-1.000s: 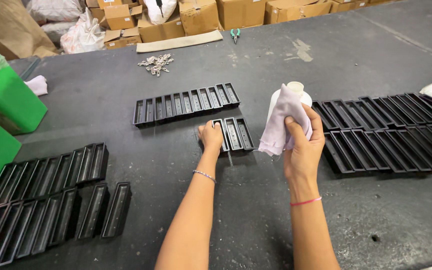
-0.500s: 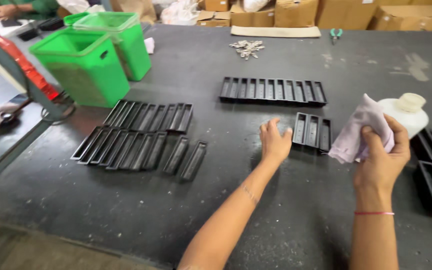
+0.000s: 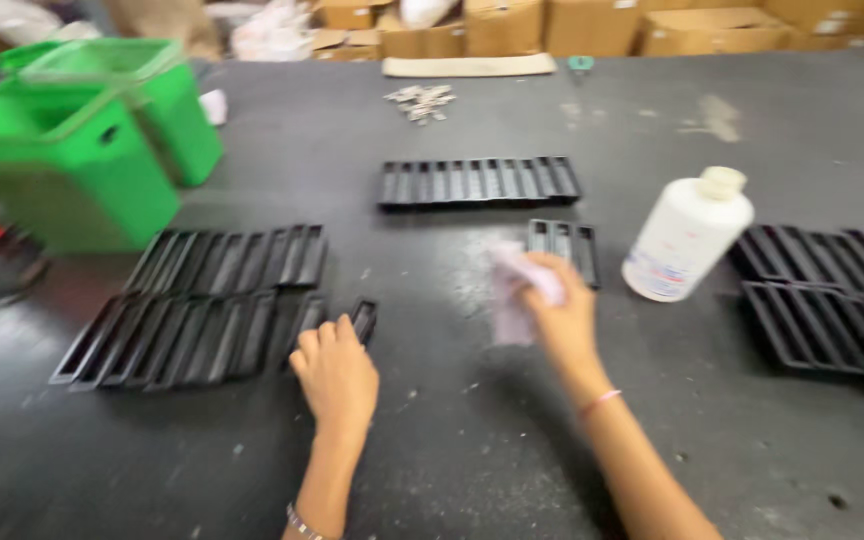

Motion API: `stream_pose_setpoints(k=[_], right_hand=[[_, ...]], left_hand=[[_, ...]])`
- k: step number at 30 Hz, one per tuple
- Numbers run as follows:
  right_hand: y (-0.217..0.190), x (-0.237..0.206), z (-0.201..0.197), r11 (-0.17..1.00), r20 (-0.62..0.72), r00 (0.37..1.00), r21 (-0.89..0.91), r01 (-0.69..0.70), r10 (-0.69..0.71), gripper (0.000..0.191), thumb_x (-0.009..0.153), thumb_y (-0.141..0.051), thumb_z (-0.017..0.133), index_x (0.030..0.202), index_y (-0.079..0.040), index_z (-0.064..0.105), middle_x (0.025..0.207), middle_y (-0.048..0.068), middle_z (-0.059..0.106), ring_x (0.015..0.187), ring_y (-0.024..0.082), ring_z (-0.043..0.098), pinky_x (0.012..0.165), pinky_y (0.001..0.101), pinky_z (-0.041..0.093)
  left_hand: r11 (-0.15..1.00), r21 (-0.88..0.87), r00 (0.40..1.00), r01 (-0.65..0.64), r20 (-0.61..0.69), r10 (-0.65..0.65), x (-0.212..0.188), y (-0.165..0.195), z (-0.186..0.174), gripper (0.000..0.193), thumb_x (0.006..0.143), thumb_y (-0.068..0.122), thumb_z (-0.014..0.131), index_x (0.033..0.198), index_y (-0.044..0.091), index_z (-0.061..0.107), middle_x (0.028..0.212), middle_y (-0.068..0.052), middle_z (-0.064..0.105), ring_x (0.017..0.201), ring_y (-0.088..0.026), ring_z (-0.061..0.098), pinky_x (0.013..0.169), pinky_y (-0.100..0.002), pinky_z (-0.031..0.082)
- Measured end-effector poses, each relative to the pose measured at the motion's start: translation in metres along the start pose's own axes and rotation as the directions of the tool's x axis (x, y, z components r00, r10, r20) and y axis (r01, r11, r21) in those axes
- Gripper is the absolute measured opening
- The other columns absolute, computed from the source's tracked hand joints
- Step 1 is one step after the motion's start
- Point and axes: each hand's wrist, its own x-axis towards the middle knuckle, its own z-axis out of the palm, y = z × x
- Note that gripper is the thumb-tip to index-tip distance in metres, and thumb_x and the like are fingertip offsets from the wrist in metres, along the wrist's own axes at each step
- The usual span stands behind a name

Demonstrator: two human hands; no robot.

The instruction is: The person wipes multiple black rectangular plastic parts with a cloth on a workbench. They pick up each part, wipe its surfaces, and place it back on the table, repeating the process for several items.

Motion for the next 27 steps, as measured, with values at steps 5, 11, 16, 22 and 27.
stream_pose_setpoints(k=[5,11,16,22,27], right_hand=[[-0.005,-0.026,0.028,0.987,0.300,0.951,0.159,0.027,-0.074,0.030,0.088,0.000,0.069,0.118,-0.003,0.070,0.110,0.003,0.073,0.104,0.009,0.065,0.092,0.0246,0.052],[-0.001,-0.015,0.014,0.993,0.191,0.981,0.115,0.004,-0.026,0.030,0.088,-0.001,0.069,0.118,-0.002,0.071,0.108,0.002,0.073,0.100,0.009,0.065,0.088,0.0248,0.053],[0.006,-0.003,0.002,0.982,0.058,0.996,0.173,-0.070,0.060,0.033,0.086,0.000,0.070,0.119,-0.004,0.072,0.108,0.002,0.073,0.097,0.010,0.066,0.085,0.0251,0.053],[0.007,0.003,-0.008,0.896,0.059,0.977,0.390,-0.213,0.207,0.034,0.088,-0.001,0.071,0.122,-0.003,0.068,0.109,0.002,0.072,0.097,0.010,0.066,0.086,0.0257,0.054],[0.003,-0.004,0.003,0.931,0.091,0.986,0.326,-0.165,0.143,0.034,0.089,-0.001,0.072,0.123,-0.003,0.069,0.111,0.002,0.072,0.099,0.009,0.066,0.087,0.0243,0.053]], left_hand=[[0.879,-0.432,0.927,-0.202,0.205,0.313,0.013,0.021,0.014,0.050,0.079,0.006,0.076,0.127,0.018,0.067,0.124,0.000,0.069,0.122,-0.024,0.055,0.105,-0.047,0.038],[0.761,-0.634,0.880,-0.138,0.274,0.388,0.054,0.026,0.027,0.096,0.056,0.013,0.094,0.142,0.018,0.052,0.139,-0.008,0.057,0.130,-0.030,0.045,0.107,-0.049,0.031],[0.617,-0.758,0.828,0.210,0.474,0.300,0.059,0.009,0.042,0.094,0.057,0.005,0.090,0.142,0.021,0.053,0.126,-0.003,0.073,0.126,-0.023,0.059,0.108,-0.038,0.044],[0.172,-0.931,0.879,0.321,0.361,0.313,0.052,0.013,0.055,0.059,0.074,0.004,0.085,0.129,0.009,0.064,0.123,-0.007,0.071,0.117,-0.017,0.063,0.100,-0.031,0.049],[-0.365,-0.748,0.829,0.555,0.459,0.320,0.047,0.036,0.055,0.032,0.096,0.021,0.070,0.123,0.004,0.069,0.099,-0.001,0.067,0.089,-0.008,0.064,0.081,-0.022,0.053]])
